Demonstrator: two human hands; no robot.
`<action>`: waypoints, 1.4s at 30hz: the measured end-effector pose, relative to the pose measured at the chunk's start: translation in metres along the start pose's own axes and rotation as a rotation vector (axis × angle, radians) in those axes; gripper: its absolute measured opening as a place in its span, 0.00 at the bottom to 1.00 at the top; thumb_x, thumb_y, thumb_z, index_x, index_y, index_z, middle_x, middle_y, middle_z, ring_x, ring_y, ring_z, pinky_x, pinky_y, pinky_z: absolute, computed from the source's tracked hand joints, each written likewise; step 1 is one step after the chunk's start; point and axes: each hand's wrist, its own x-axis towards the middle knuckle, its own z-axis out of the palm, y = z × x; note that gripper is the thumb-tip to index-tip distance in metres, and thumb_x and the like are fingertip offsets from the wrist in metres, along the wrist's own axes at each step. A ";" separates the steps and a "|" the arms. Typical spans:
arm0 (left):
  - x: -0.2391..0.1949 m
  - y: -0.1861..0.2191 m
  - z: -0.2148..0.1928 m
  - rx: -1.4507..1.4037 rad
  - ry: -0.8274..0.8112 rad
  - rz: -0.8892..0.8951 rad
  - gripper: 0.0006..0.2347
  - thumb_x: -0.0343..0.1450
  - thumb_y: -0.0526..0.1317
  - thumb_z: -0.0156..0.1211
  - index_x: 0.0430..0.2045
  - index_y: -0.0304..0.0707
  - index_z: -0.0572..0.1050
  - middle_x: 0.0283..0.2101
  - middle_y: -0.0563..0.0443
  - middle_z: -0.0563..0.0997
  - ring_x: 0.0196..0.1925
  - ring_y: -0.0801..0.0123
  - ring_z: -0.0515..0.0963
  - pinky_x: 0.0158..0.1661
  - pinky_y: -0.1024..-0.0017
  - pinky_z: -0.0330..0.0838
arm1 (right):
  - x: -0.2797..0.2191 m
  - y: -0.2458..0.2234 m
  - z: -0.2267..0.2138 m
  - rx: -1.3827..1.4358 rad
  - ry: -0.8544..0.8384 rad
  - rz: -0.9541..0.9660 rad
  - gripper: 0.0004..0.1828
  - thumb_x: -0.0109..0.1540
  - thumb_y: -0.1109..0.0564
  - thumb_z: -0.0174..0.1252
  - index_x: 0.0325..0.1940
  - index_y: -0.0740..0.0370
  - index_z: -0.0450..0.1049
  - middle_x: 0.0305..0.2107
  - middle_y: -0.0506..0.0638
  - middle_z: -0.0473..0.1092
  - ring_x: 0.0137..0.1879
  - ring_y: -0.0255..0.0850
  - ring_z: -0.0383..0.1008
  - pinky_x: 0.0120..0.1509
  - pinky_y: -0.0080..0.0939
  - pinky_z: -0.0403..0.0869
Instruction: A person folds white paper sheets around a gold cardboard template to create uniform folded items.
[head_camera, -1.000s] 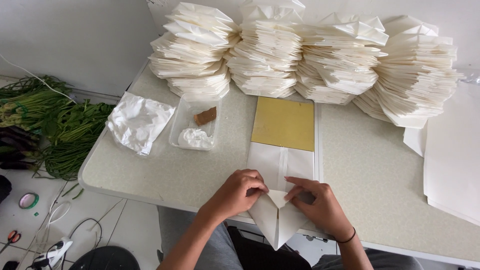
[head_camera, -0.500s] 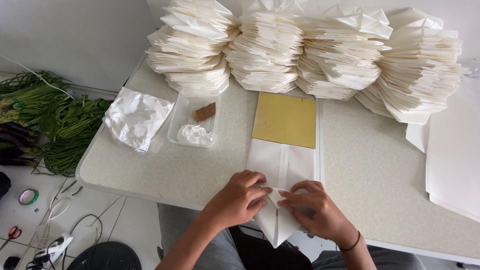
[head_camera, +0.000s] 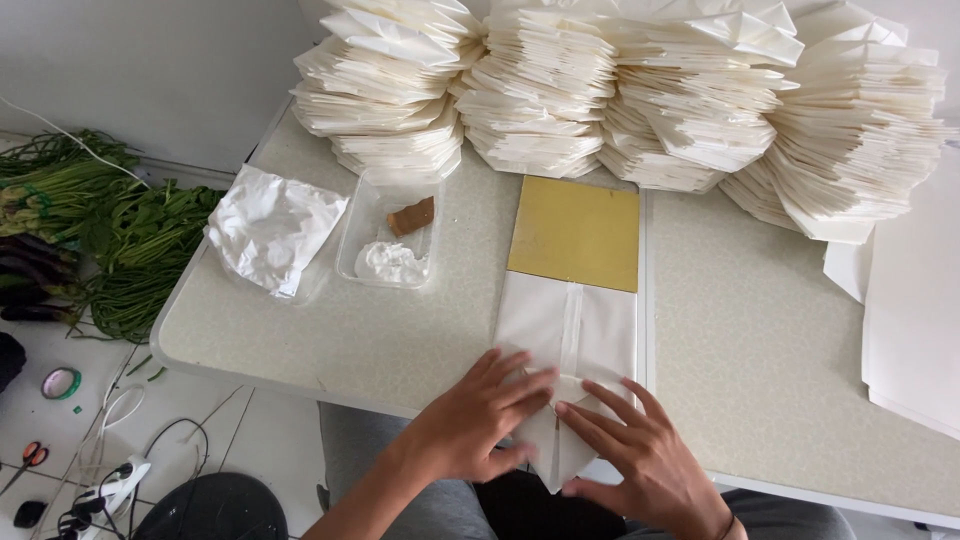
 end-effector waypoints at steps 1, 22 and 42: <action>-0.001 -0.001 0.000 0.006 -0.107 0.035 0.32 0.72 0.55 0.55 0.64 0.25 0.66 0.72 0.38 0.63 0.76 0.42 0.54 0.69 0.34 0.43 | -0.003 -0.002 -0.001 -0.014 -0.048 0.010 0.53 0.56 0.24 0.66 0.74 0.56 0.60 0.62 0.48 0.73 0.73 0.50 0.66 0.75 0.66 0.60; -0.014 0.009 0.032 0.289 0.259 0.248 0.11 0.77 0.34 0.63 0.51 0.29 0.79 0.59 0.34 0.80 0.66 0.43 0.75 0.68 0.53 0.66 | -0.028 -0.023 0.029 -0.096 0.303 -0.079 0.20 0.68 0.62 0.53 0.65 0.67 0.65 0.55 0.54 0.76 0.65 0.51 0.77 0.70 0.59 0.74; 0.019 0.027 0.043 -0.290 0.462 -0.327 0.03 0.70 0.30 0.63 0.26 0.33 0.77 0.31 0.51 0.77 0.36 0.63 0.78 0.45 0.65 0.71 | 0.026 -0.036 0.015 0.493 0.242 0.989 0.39 0.50 0.58 0.74 0.65 0.48 0.74 0.26 0.41 0.86 0.35 0.28 0.86 0.48 0.31 0.82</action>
